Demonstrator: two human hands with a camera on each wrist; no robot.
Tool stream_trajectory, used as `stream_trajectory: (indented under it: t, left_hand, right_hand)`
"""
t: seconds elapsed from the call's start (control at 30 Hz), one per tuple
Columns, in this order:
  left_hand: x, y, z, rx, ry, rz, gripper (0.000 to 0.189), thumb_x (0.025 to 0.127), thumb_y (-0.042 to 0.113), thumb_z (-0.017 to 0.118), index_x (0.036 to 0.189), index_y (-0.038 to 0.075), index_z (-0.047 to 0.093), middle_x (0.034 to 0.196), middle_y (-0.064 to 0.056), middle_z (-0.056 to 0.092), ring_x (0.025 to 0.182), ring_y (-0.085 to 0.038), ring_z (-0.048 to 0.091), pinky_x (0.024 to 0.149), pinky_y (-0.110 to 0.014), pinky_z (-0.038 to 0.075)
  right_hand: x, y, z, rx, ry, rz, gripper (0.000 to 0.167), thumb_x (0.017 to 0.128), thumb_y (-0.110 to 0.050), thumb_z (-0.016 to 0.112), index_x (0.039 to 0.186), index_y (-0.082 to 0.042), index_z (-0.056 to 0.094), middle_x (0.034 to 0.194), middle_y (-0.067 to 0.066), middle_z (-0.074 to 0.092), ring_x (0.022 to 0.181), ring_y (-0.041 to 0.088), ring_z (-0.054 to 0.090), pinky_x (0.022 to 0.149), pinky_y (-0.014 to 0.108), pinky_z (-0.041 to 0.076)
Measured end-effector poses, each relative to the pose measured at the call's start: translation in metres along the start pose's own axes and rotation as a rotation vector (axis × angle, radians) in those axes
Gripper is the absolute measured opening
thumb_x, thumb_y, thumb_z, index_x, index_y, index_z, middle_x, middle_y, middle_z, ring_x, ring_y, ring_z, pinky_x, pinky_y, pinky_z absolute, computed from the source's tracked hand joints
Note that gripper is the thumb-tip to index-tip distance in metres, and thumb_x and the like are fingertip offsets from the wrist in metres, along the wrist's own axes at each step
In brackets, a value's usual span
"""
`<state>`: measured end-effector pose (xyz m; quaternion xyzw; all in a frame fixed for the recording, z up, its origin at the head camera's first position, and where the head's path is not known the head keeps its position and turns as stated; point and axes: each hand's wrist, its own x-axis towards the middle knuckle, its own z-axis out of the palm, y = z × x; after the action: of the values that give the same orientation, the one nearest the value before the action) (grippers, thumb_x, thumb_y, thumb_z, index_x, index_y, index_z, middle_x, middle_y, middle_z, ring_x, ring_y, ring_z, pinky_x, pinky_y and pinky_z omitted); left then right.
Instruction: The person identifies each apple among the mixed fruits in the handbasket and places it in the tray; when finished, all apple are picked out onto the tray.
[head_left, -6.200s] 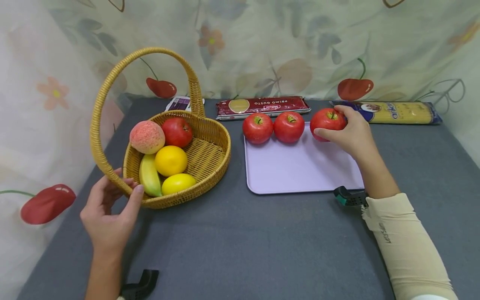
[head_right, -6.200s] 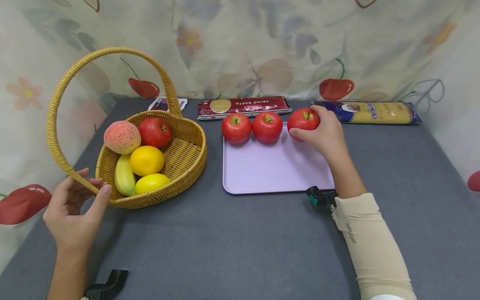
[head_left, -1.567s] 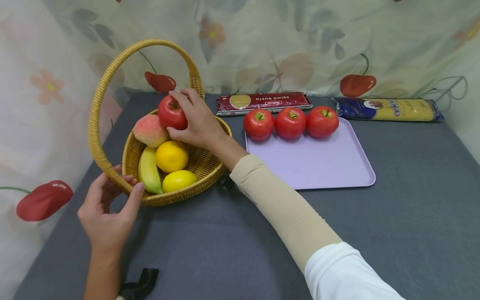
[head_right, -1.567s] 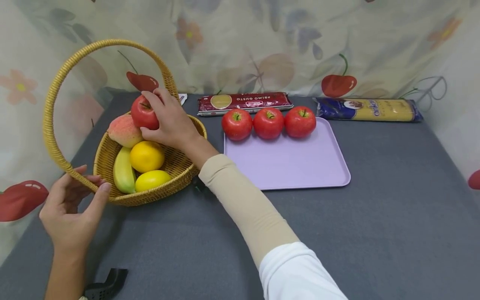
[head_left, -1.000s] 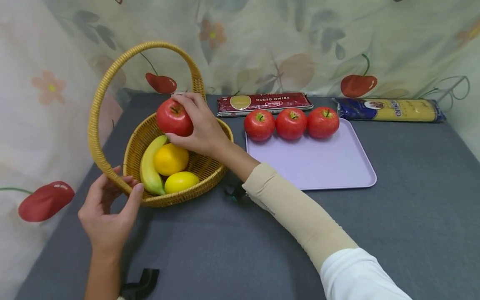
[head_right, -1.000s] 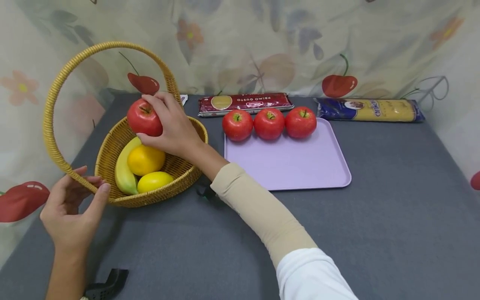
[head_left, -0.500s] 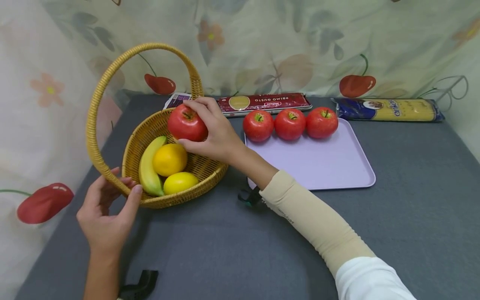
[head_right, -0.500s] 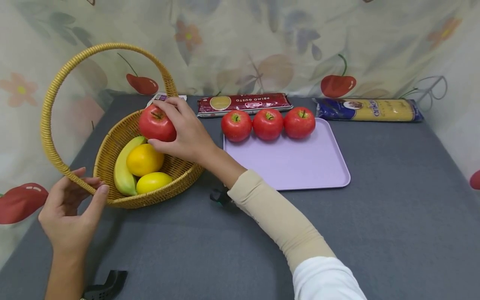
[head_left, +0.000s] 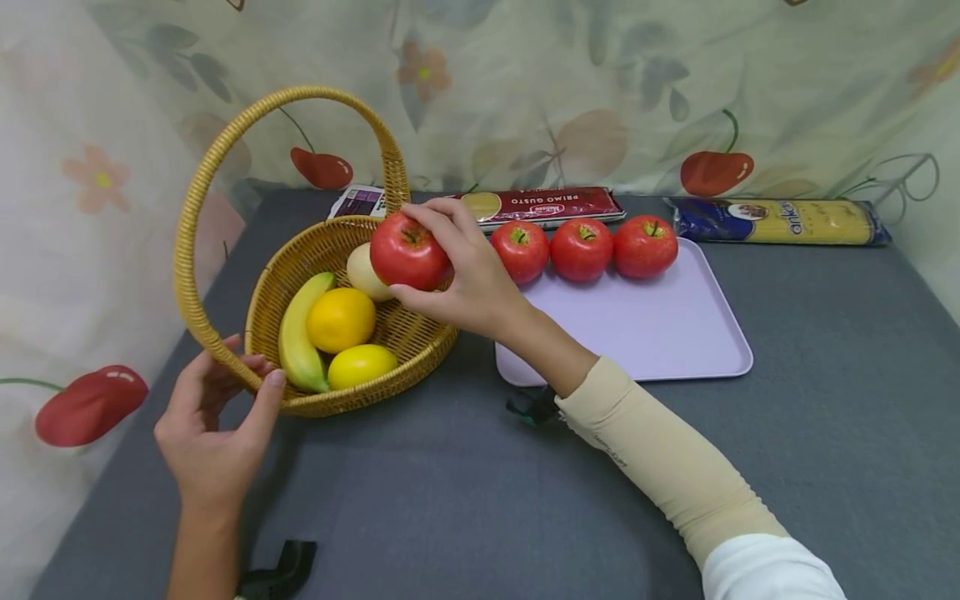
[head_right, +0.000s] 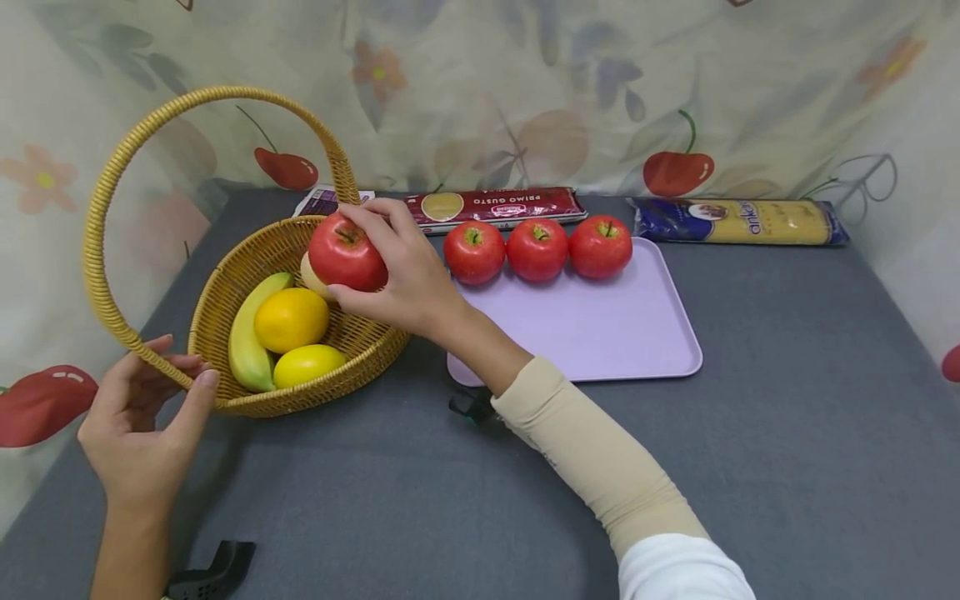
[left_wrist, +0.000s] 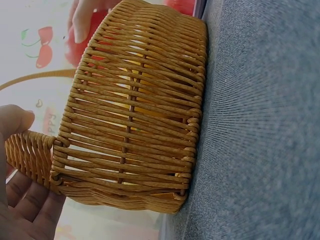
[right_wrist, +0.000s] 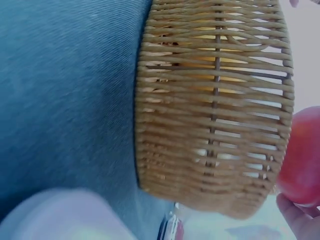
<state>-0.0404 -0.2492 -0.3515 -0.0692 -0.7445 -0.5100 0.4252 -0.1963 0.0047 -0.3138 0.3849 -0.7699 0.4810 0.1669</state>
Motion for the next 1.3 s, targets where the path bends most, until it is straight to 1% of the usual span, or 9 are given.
stream_trajectory:
  t: [0.2, 0.4, 0.53, 0.73, 0.9, 1.13, 1.3]
  left_hand:
    - [0.0, 0.0, 0.001, 0.012, -0.011, 0.0, 0.046, 0.074, -0.009, 0.08, 0.117, -0.016, 0.064, 0.094, -0.023, 0.069, 0.084, -0.013, 0.068, 0.084, -0.018, 0.055]
    - [0.0, -0.004, 0.001, 0.005, -0.012, 0.003, 0.047, 0.074, -0.009, 0.08, 0.118, -0.016, 0.064, 0.094, -0.023, 0.069, 0.084, -0.013, 0.069, 0.084, -0.018, 0.055]
    - [-0.001, -0.005, 0.001, -0.015, -0.002, 0.008, 0.046, 0.074, -0.009, 0.079, 0.117, -0.016, 0.064, 0.094, -0.024, 0.069, 0.084, -0.013, 0.069, 0.084, -0.019, 0.055]
    - [-0.001, -0.004, 0.002, -0.012, 0.001, 0.009, 0.046, 0.075, -0.009, 0.079, 0.117, -0.017, 0.063, 0.094, -0.023, 0.069, 0.084, -0.013, 0.069, 0.084, -0.018, 0.055]
    - [-0.001, -0.004, 0.002, 0.017, -0.003, 0.003, 0.045, 0.075, -0.008, 0.079, 0.117, -0.017, 0.063, 0.094, -0.022, 0.069, 0.084, -0.012, 0.068, 0.083, -0.018, 0.055]
    - [-0.002, -0.006, 0.001, 0.042, -0.007, -0.008, 0.045, 0.076, -0.008, 0.079, 0.117, -0.016, 0.063, 0.094, -0.021, 0.069, 0.084, -0.011, 0.068, 0.083, -0.018, 0.054]
    - [-0.002, -0.005, 0.001, 0.057, -0.009, -0.023, 0.045, 0.076, -0.007, 0.079, 0.118, -0.014, 0.064, 0.095, -0.019, 0.07, 0.084, -0.012, 0.068, 0.084, -0.017, 0.054]
  right_hand:
    - [-0.015, 0.006, -0.018, -0.035, 0.031, 0.002, 0.074, 0.077, -0.026, 0.085, 0.142, -0.01, 0.053, 0.139, 0.011, 0.044, 0.129, 0.017, 0.042, 0.097, 0.032, 0.05]
    - [-0.029, 0.015, -0.035, -0.075, 0.068, -0.003, 0.073, 0.077, -0.025, 0.085, 0.142, -0.011, 0.054, 0.136, 0.009, 0.046, 0.128, 0.015, 0.042, 0.098, 0.036, 0.05]
    - [-0.037, 0.02, -0.044, -0.098, 0.066, 0.03, 0.073, 0.077, -0.025, 0.085, 0.141, -0.011, 0.055, 0.136, 0.009, 0.046, 0.127, 0.015, 0.043, 0.097, 0.037, 0.051]
    - [-0.05, 0.027, -0.053, -0.127, 0.03, 0.131, 0.073, 0.075, -0.025, 0.086, 0.141, -0.012, 0.056, 0.134, 0.01, 0.047, 0.126, 0.019, 0.044, 0.097, 0.043, 0.051]
    - [-0.057, 0.035, -0.058, -0.135, 0.002, 0.165, 0.072, 0.074, -0.023, 0.087, 0.138, -0.01, 0.057, 0.131, 0.013, 0.048, 0.122, 0.024, 0.048, 0.097, 0.047, 0.049]
    - [-0.066, 0.038, -0.064, -0.196, -0.1, 0.313, 0.073, 0.077, -0.026, 0.086, 0.141, -0.011, 0.055, 0.127, 0.014, 0.048, 0.118, 0.027, 0.049, 0.093, 0.047, 0.052]
    - [-0.071, 0.039, -0.066, -0.209, -0.159, 0.347, 0.074, 0.076, -0.028, 0.086, 0.141, -0.01, 0.055, 0.126, 0.014, 0.049, 0.119, 0.027, 0.048, 0.093, 0.046, 0.052]
